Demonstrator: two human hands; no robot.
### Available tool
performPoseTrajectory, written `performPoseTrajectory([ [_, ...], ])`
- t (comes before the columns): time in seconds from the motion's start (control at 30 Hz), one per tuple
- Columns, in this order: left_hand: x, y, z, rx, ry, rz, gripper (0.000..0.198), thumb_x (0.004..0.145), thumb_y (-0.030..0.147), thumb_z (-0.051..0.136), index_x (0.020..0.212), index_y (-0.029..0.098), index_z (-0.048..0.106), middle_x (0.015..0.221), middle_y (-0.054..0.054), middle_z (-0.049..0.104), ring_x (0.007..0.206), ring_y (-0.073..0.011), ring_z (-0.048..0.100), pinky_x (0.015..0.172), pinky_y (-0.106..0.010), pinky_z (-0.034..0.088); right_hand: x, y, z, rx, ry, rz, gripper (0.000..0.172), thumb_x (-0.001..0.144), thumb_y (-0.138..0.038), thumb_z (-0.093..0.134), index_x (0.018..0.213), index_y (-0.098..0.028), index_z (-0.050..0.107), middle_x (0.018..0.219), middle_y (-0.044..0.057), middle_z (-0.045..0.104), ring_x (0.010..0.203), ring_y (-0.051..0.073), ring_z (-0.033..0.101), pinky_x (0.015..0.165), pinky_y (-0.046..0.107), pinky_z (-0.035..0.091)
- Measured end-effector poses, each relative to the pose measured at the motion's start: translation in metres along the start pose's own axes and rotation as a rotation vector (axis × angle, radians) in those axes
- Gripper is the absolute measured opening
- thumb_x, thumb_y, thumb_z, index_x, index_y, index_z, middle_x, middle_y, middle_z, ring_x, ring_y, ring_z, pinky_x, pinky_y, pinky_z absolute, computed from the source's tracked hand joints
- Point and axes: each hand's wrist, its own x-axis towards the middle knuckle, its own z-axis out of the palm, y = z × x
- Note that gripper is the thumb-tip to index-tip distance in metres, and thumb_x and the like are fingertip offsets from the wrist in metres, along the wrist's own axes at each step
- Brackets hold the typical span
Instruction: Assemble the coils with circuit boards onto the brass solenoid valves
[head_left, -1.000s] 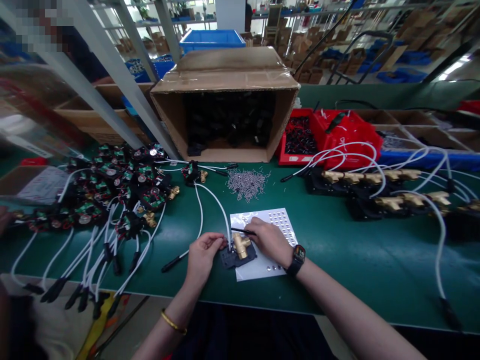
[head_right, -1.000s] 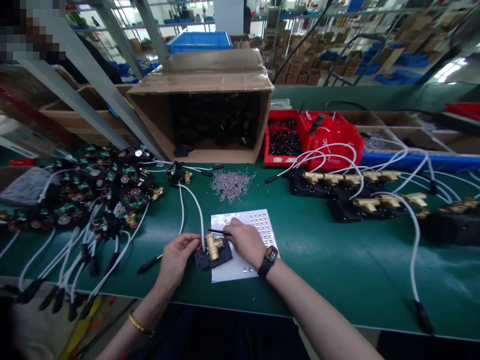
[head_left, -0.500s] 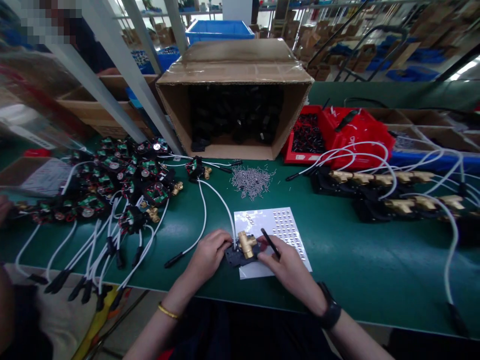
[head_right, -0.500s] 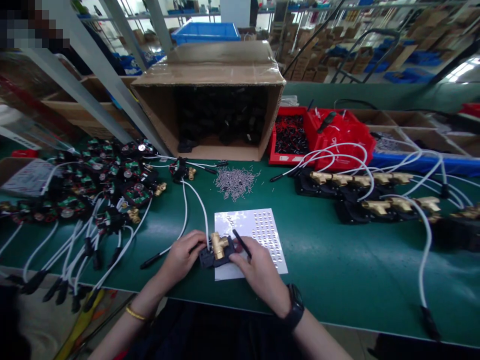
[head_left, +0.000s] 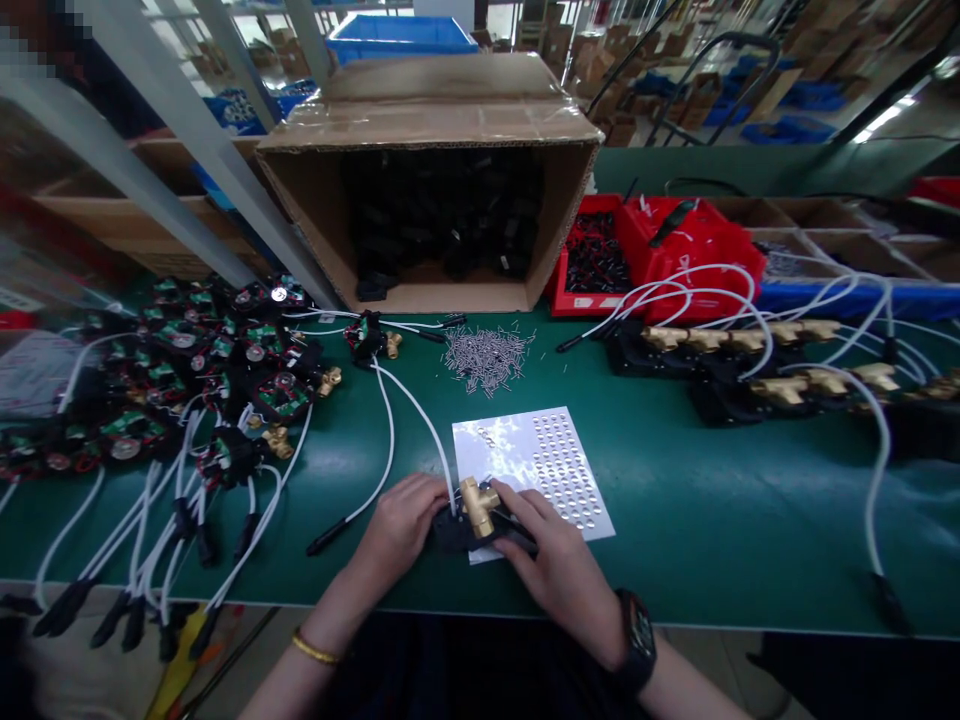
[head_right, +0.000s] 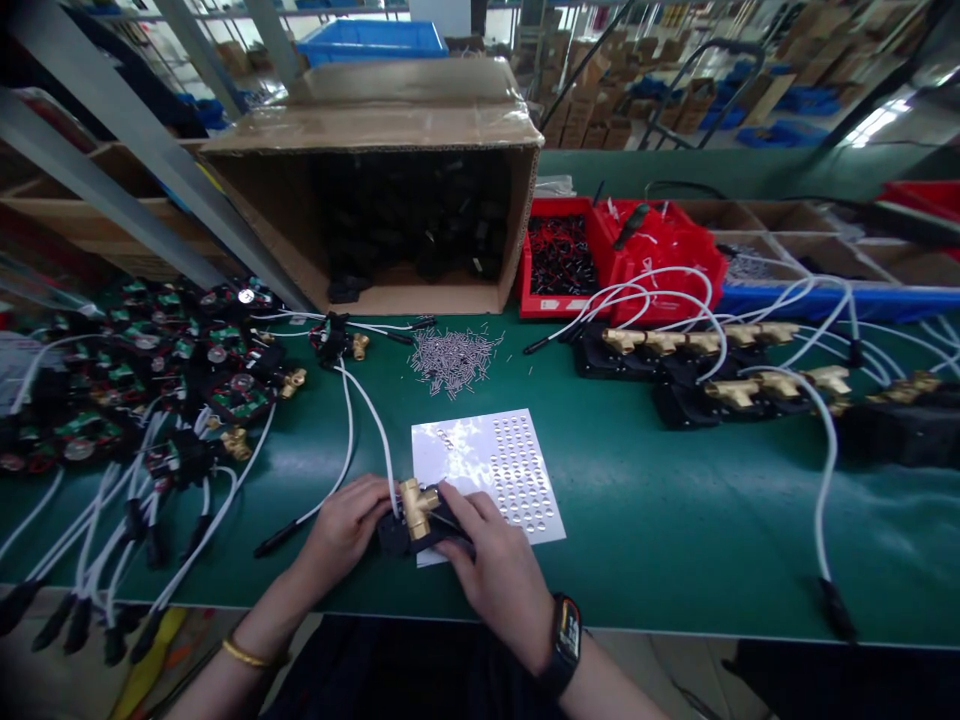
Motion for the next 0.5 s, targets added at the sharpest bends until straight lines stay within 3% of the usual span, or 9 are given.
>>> performPoseTrajectory([
  [0.27,-0.010,-0.003,0.003,-0.230,0.091,-0.295,0.012,0.083,0.022,0.051,0.080,0.019,0.062,0.079,-0.001,0.066,0.073,-0.0139,0.062,0.068,-0.023,0.048,0.001,0.000,-0.005,0.041,-0.035,0.010,0.050,0.080,-0.020,0.056,0.128,-0.025,0.043,0.113,0.009,0.059,0.097,0.024,0.059,0.085,0.040,0.048],
  [0.4,-0.009,-0.001,0.003,-0.198,0.030,-0.243,0.013,0.084,0.018,0.047,0.082,0.019,0.060,0.081,-0.003,0.064,0.077,-0.0145,0.061,0.071,-0.024,0.047,0.024,0.011,-0.020,0.093,0.042,0.002,0.021,0.085,-0.021,0.051,0.104,-0.021,0.060,0.100,0.005,0.065,0.093,0.018,0.061,0.084,0.031,0.047],
  [0.5,-0.008,0.000,0.001,-0.110,-0.003,-0.151,0.016,0.085,0.013,0.041,0.086,0.018,0.057,0.083,-0.004,0.063,0.080,-0.0149,0.060,0.072,-0.025,0.047,0.049,0.011,-0.027,-0.079,-0.034,-0.065,0.018,0.084,-0.019,0.053,0.100,-0.022,0.061,0.099,0.004,0.062,0.090,0.017,0.059,0.079,0.028,0.046],
])
